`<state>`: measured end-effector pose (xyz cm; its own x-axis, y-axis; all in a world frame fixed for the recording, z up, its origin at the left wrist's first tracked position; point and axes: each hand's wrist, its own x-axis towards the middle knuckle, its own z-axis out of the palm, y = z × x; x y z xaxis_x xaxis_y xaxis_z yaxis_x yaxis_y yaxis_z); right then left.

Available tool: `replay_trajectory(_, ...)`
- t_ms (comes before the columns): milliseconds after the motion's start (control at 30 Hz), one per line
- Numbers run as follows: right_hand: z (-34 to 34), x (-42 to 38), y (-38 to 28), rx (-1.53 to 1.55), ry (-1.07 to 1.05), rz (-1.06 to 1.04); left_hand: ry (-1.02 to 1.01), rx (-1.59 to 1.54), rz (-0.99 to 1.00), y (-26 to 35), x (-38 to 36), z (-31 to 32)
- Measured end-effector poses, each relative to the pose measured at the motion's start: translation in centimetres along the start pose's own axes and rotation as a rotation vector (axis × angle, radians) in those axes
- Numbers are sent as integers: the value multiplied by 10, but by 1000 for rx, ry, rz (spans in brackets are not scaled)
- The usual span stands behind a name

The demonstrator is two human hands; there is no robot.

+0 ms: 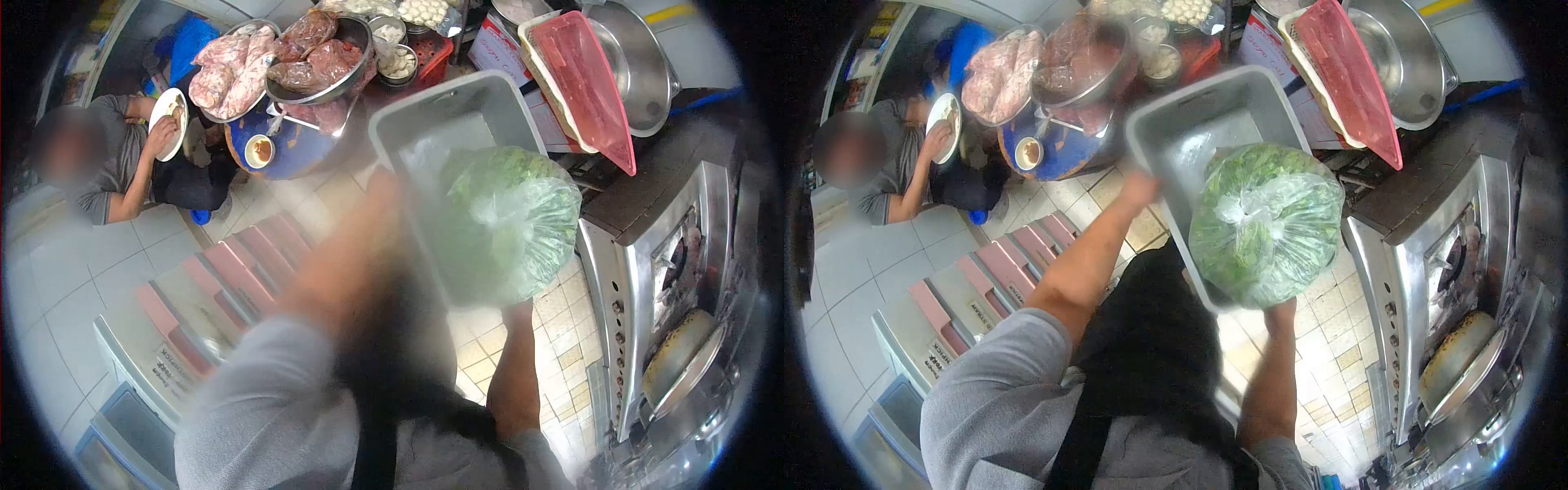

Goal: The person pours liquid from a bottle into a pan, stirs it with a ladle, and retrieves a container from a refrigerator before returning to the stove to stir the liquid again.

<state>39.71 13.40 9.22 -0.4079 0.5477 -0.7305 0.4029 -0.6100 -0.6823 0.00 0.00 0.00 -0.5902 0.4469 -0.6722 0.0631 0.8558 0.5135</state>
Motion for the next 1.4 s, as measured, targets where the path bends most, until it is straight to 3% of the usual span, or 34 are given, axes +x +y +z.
replay_trajectory(33,-5,-15,6,-66,63,45,12,-211,-86,7,-29,1)
replay_trajectory(67,-11,-29,12,-135,123,87,-41,-178,-155,8,-52,6)
replay_trajectory(133,-25,-34,8,408,208,80,22,-129,-80,23,-71,29)
replay_trajectory(167,-34,-43,9,479,234,94,126,-74,2,21,-94,47)
replay_trajectory(267,-60,-74,14,382,278,119,35,-94,15,10,-137,89)
replay_trajectory(333,-74,-95,17,355,303,135,-73,-162,-157,18,-168,104)
replay_trajectory(433,-86,-113,26,346,324,144,-100,-154,-178,3,-195,141)
replay_trajectory(467,-89,-119,30,342,326,146,-95,-177,-86,1,-202,144)
replay_trajectory(567,-91,-117,37,337,310,132,-91,-167,-59,4,-205,152)
replay_trajectory(767,-80,-87,44,309,256,68,-89,-219,60,6,-167,118)
replay_trajectory(833,-72,-73,43,287,235,31,-56,-393,-168,39,-156,87)
replay_trajectory(900,-63,-54,39,254,210,-17,14,-332,-22,5,-114,81)
replay_trajectory(967,-52,-30,34,196,184,-81,-27,-516,-191,19,-92,50)
replay_trajectory(1033,-38,-1,25,115,154,-172,-138,-618,-70,-19,-36,34)
replay_trajectory(1133,-18,41,14,142,203,-155,-149,-630,-229,-10,-6,-2)
replay_trajectory(1167,-17,56,13,-194,264,-6,-151,-687,-248,-1,-7,-14)
replay_trajectory(1200,-25,89,56,-436,331,-87,-156,-464,44,-26,12,-16)
replay_trajectory(1233,-13,82,25,-606,329,-44,-153,-244,335,-60,34,-18)
replay_trajectory(1267,-7,87,20,-800,292,-76,-169,-315,249,-67,42,-21)
replay_trajectory(1300,-4,89,19,-853,320,-237,-180,-384,160,-71,48,-24)
replay_trajectory(1367,-1,75,-3,-390,433,65,-224,-203,102,-82,66,-34)
replay_trajectory(1400,-3,58,-18,-386,433,50,-248,-186,121,-94,74,-37)
